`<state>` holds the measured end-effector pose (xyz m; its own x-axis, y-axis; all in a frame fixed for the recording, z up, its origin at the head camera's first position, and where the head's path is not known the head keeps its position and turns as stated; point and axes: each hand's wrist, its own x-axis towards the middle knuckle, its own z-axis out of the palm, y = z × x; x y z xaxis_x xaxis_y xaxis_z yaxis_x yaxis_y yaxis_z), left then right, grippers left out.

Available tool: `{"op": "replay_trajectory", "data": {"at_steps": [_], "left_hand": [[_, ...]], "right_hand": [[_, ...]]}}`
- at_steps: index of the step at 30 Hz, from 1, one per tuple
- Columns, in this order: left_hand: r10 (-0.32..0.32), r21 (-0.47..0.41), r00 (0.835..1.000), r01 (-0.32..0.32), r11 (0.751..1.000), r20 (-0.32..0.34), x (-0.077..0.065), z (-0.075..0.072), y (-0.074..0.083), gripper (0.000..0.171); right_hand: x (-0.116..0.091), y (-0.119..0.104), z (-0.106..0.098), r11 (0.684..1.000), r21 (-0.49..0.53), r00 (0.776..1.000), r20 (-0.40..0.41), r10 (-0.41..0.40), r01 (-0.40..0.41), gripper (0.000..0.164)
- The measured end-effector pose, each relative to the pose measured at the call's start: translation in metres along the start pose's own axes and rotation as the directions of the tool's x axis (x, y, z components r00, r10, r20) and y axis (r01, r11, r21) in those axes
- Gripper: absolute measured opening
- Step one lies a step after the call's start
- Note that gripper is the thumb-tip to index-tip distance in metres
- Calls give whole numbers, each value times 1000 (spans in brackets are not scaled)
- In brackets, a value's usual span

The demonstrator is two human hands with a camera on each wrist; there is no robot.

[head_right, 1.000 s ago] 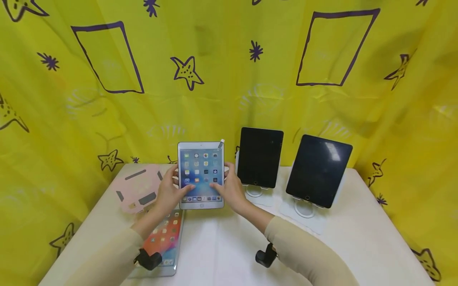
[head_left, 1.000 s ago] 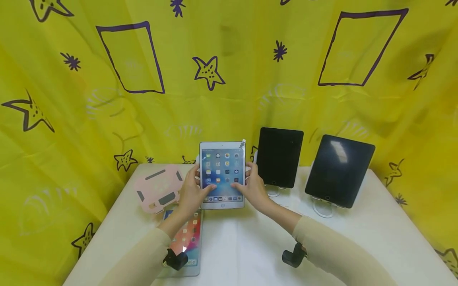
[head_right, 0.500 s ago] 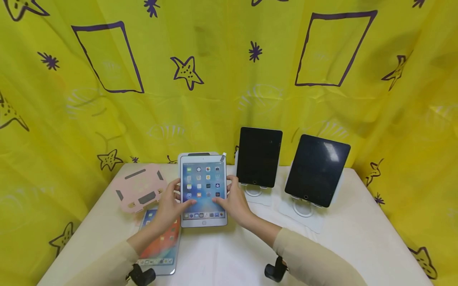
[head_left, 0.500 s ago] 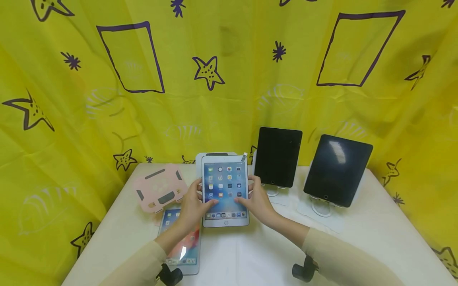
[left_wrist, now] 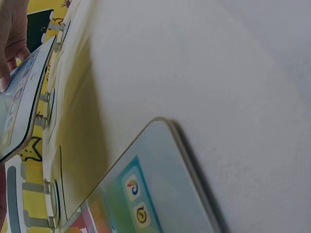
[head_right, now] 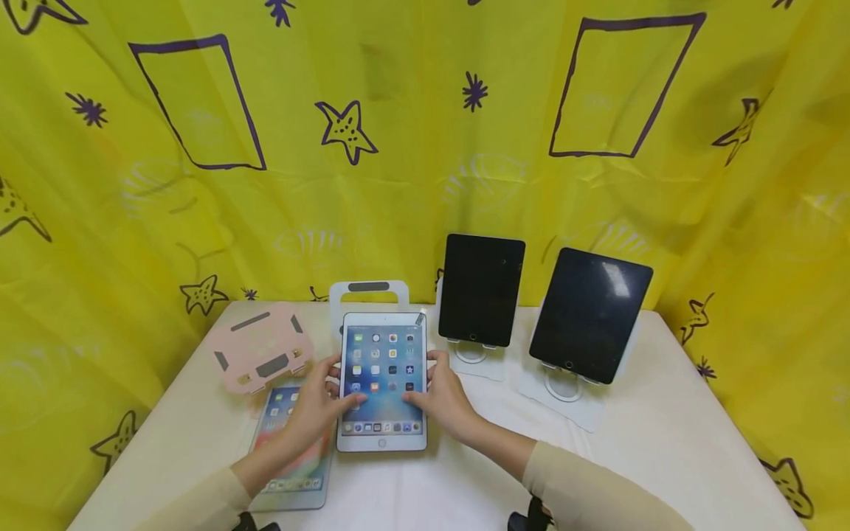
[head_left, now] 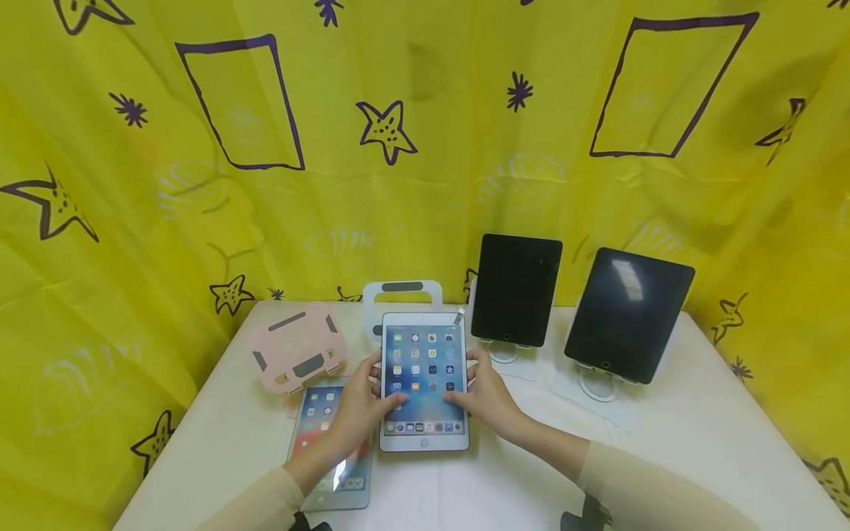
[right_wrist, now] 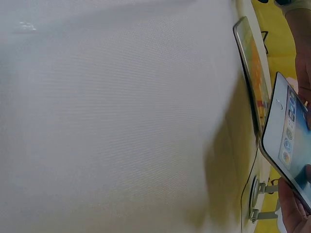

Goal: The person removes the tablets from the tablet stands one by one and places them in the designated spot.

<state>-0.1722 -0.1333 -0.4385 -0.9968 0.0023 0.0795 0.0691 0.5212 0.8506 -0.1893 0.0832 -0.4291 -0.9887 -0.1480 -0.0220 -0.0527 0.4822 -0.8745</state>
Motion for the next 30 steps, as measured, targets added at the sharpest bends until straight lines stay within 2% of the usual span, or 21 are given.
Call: {"op": "replay_trajectory", "data": {"at_steps": [10, 18, 25, 30], "left_hand": [[-79, -53, 993, 83, 995, 85, -12, 2, -6, 76], [-94, -82, 987, 105, 991, 127, -19, -2, -12, 77], [-143, -124, 974, 166, 978, 176, -23, 0, -20, 81], [-130, -187, 971, 168, 968, 202, -25, 5, -29, 77]], "right_hand": [[-12, 6, -3, 999, -1, 997, 59, 51, -51, 74], [-18, 6, -3, 990, 14, 980, 144, 135, -138, 72], [-24, 11, -1, 982, 52, 967, 193, 168, -181, 72], [-25, 15, 0, 979, 21, 957, 217, 194, -204, 69]]}}
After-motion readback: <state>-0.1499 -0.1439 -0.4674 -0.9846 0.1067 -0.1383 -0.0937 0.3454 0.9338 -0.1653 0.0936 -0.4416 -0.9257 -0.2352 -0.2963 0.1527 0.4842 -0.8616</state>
